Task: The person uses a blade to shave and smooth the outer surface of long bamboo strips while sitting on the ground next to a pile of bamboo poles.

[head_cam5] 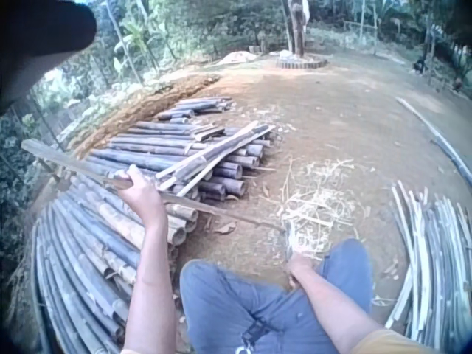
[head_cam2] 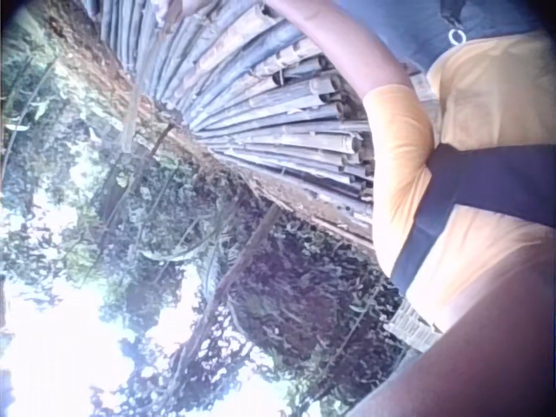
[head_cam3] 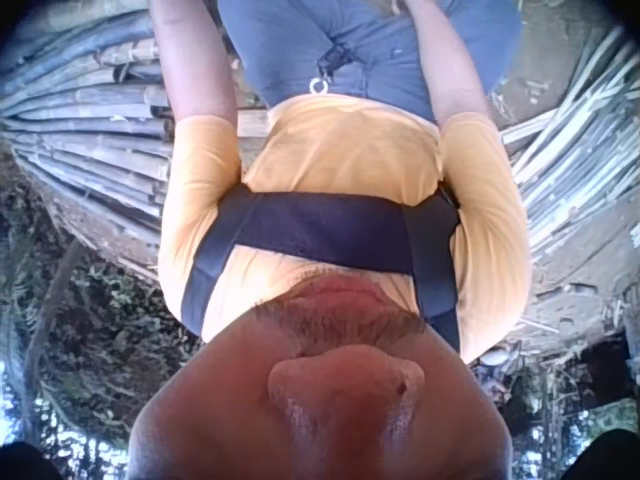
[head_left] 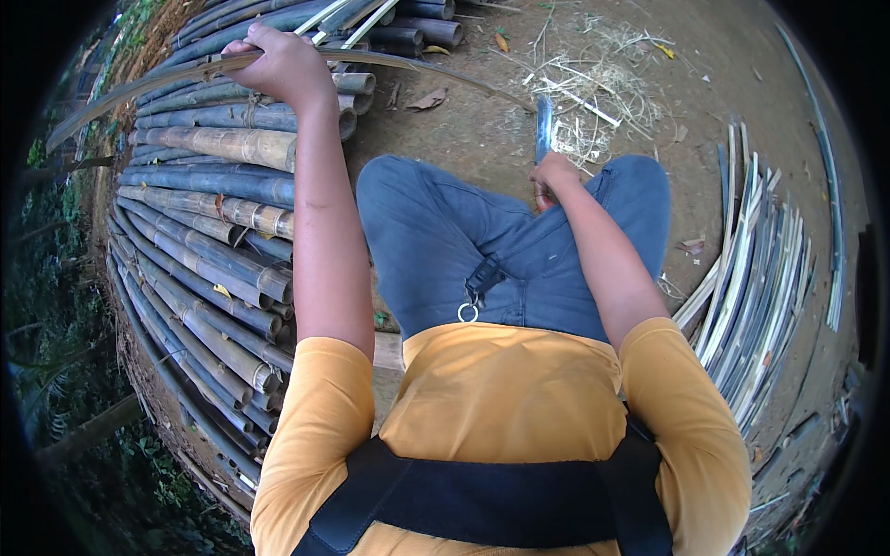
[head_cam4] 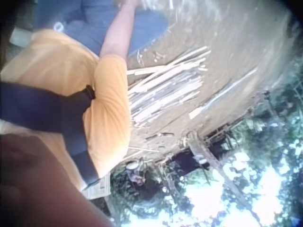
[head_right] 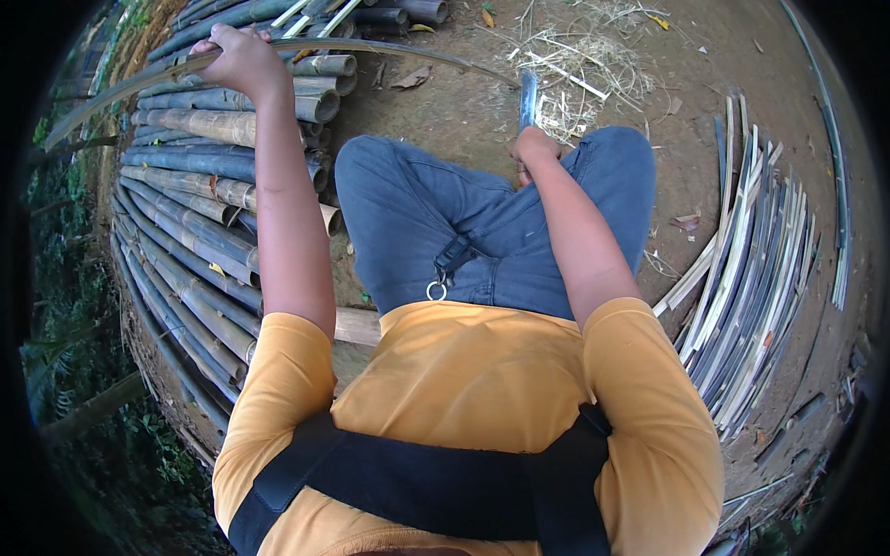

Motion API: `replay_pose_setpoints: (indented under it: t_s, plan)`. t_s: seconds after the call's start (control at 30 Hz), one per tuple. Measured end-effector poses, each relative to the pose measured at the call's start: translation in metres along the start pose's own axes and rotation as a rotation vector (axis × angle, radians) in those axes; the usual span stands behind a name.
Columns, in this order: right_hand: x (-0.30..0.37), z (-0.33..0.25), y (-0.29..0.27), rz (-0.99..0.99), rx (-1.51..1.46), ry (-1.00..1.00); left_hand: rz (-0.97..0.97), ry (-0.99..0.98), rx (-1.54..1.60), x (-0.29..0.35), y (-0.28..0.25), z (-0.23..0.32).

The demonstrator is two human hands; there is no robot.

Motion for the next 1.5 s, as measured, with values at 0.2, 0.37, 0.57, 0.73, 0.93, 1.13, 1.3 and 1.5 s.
replay_pose_setpoints:
  t_s: [0.2, 0.37, 0.57, 0.73, 0.93, 1.13, 1.3, 1.5]
  plan:
    - [-0.063, 0.032, 0.063, 0.098, -0.001, 0.177, -0.015, -0.071, 0.04, 0.01, 0.026, 0.007]
    - [-0.05, 0.02, 0.061, 0.079, -0.075, 0.145, -0.027, -0.009, 0.004, 0.007, 0.013, 0.011]
    - [-0.051, 0.02, 0.048, 0.249, -0.527, 0.245, -0.04, -0.036, 0.016, 0.008, 0.022, 0.012]
    - [-0.028, 0.01, 0.002, 0.349, -0.969, 0.179, -0.017, -0.054, 0.026, 0.01, 0.019, 0.01]
    - [0.038, 0.002, -0.029, 0.41, -1.219, -0.215, 0.055, 0.048, -0.111, 0.004, 0.0, -0.008]
    - [0.055, -0.001, -0.007, 0.558, -0.965, -0.297, 0.097, 0.079, -0.17, 0.017, 0.014, 0.006]
    - [0.076, -0.022, -0.007, 0.763, -0.767, -0.37, 0.054, 0.047, -0.088, 0.016, 0.011, 0.001]
    - [0.067, -0.024, 0.01, 0.673, -0.755, -0.388, 0.052, 0.035, -0.073, 0.011, 0.019, -0.005]
Point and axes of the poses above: each hand's wrist, its own x-axis away from the middle knuckle, its own y-axis out of the palm, z = x × y, the point moved 3 cm from there along -x, towards the middle knuckle, and after that the axes turned 8 degrees about -y, right-handed, at the moved point
